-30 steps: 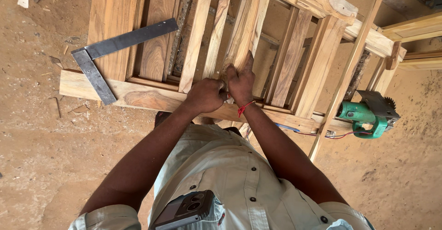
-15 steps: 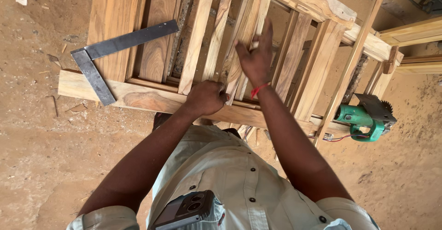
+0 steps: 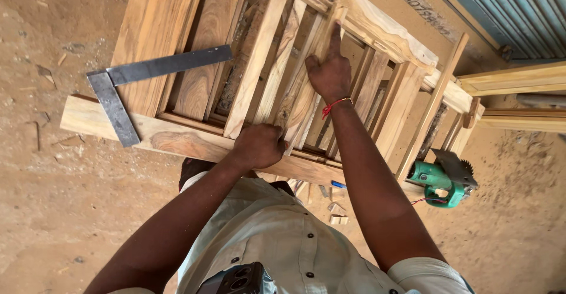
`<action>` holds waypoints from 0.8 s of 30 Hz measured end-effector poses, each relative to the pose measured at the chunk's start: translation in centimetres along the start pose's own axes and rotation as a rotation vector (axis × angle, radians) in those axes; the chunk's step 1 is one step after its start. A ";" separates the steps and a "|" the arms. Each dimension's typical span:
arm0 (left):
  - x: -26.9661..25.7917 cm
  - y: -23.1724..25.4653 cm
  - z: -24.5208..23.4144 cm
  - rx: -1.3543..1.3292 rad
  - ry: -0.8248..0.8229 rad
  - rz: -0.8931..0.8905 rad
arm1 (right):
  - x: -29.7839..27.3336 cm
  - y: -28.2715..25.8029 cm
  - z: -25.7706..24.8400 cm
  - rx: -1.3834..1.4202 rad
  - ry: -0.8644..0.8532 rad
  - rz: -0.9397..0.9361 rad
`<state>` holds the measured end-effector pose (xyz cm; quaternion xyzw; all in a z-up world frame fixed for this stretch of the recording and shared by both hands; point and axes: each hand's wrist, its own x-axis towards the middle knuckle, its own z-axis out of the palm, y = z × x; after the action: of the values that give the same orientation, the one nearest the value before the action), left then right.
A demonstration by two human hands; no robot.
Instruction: The person marks a wooden frame with a pencil and square, then uses a circular saw to cut a piece of wood. They repeatedly measure, mark, and cut wood pieces, fitting them into the frame structure.
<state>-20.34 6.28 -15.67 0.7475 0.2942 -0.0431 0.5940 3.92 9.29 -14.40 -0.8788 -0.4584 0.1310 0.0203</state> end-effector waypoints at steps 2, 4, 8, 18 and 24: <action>0.0 -0.1 -0.1 -0.003 0.012 0.017 | 0.0 -0.1 0.2 -0.036 -0.003 0.010; 0.0 -0.2 -0.1 0.016 0.023 0.045 | 0.3 -0.2 0.0 -0.049 -0.043 0.014; -0.2 -0.6 0.5 -0.015 0.061 0.058 | 0.5 -0.2 0.1 -0.071 -0.110 0.002; 0.1 -0.7 0.6 0.017 0.037 0.074 | 0.7 0.2 0.4 -0.096 -0.143 0.010; -1.0 -0.1 -0.4 -0.050 0.067 0.055 | -0.1 -0.8 -2.1 0.444 -0.058 -0.013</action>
<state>-21.30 6.29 -15.23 0.7413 0.2942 0.0056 0.6032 3.73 9.89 -12.25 -0.8455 -0.4245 0.2541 0.2010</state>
